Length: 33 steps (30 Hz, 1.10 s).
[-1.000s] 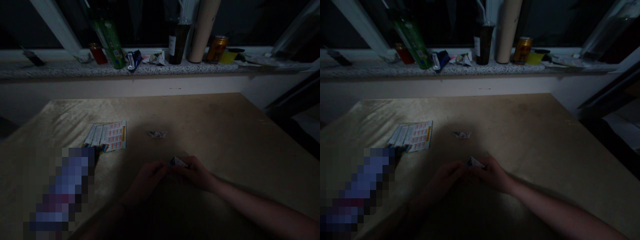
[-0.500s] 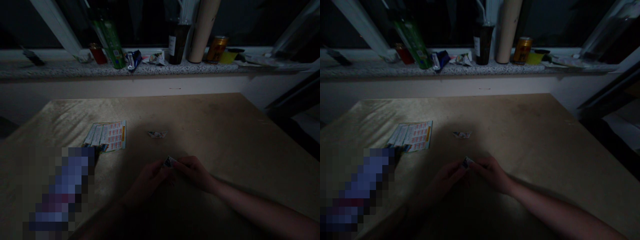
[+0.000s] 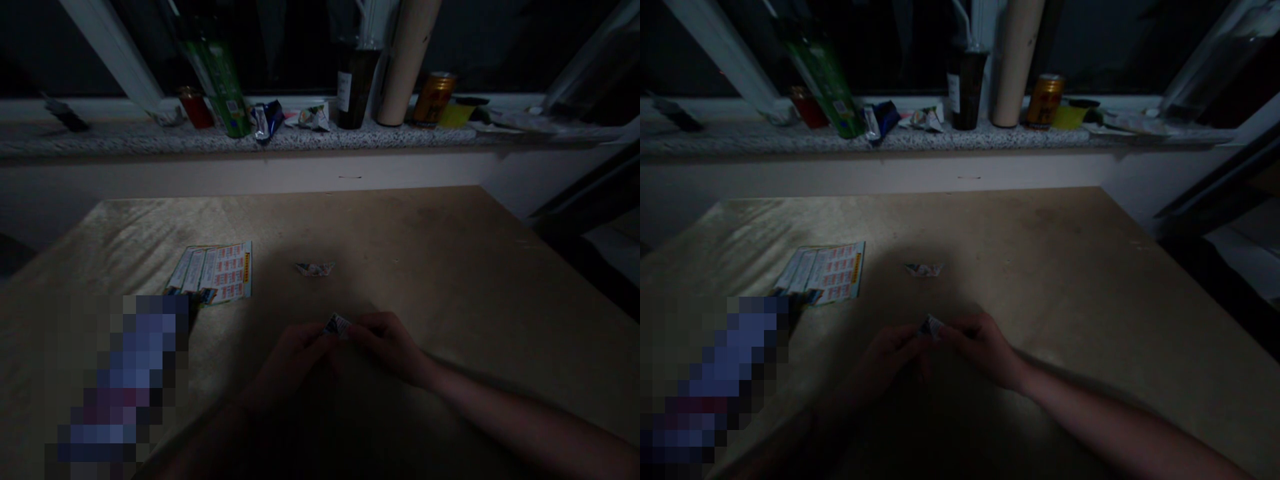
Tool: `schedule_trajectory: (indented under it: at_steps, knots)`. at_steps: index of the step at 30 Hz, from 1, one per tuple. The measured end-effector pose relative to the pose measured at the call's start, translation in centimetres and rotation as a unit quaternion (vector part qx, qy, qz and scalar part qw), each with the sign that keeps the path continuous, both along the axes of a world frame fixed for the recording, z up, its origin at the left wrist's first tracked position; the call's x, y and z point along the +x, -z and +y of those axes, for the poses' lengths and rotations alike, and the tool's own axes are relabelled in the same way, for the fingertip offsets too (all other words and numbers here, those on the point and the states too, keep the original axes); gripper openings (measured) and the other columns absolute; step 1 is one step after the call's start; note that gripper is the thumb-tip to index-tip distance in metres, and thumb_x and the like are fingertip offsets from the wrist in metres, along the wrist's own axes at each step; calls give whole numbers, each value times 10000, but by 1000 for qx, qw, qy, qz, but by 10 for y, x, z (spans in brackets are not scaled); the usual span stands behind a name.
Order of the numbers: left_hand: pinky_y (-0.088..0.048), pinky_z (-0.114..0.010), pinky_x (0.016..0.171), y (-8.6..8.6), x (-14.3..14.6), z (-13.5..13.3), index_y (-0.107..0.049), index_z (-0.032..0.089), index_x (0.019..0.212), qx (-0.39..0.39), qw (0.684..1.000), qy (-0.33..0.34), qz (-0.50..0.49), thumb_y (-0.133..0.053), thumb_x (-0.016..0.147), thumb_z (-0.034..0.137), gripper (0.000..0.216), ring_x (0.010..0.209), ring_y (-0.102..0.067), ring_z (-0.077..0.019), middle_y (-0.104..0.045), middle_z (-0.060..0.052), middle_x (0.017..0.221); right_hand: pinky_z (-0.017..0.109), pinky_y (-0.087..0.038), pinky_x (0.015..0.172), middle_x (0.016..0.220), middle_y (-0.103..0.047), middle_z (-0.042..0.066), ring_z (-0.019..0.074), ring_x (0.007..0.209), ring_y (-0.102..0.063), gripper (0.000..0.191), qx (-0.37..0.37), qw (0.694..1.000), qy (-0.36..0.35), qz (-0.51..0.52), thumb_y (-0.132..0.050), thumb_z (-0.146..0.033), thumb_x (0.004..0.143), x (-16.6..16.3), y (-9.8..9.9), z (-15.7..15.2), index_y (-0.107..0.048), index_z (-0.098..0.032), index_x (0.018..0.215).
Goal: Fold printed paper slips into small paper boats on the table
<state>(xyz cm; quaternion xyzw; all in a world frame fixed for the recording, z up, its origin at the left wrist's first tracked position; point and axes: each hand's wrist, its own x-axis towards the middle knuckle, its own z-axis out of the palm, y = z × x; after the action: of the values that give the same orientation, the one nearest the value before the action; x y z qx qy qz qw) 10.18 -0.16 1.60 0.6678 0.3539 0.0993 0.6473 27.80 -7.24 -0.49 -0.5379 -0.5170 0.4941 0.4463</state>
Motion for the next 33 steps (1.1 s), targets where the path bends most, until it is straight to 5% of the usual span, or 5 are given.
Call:
schedule_trajectory:
  at_steps: [17, 26, 33]
  knots:
    - [-407, -219, 616, -4, 3, -1, -646, 163, 678, 29, 999, -20, -2, -371, 933, 407, 448, 591, -604, -146, -680, 3, 630, 197, -172, 393, 527, -271, -58, 65, 474, -228, 467, -28, 999, 25, 11, -541, -532, 799, -1, -1, 2, -396, -179, 530]
    - [-435, -249, 640, -4, 4, 1, -613, 151, 776, -11, 998, -50, -24, -454, 879, 431, 338, 634, -626, -164, -688, -20, 676, 203, -189, 414, 541, -296, -57, 69, 485, -235, 432, -4, 1000, 18, 9, -495, -521, 837, 2, 1, 1, -468, -165, 593]
    - [-396, -219, 569, -4, 4, 1, -568, 169, 657, 24, 998, -60, 4, -468, 867, 410, 335, 539, -550, -126, -616, 10, 581, 208, -189, 403, 530, -321, -55, 73, 466, -261, 459, -32, 999, 25, 28, -490, -580, 815, 0, -4, 0, -480, -168, 613]
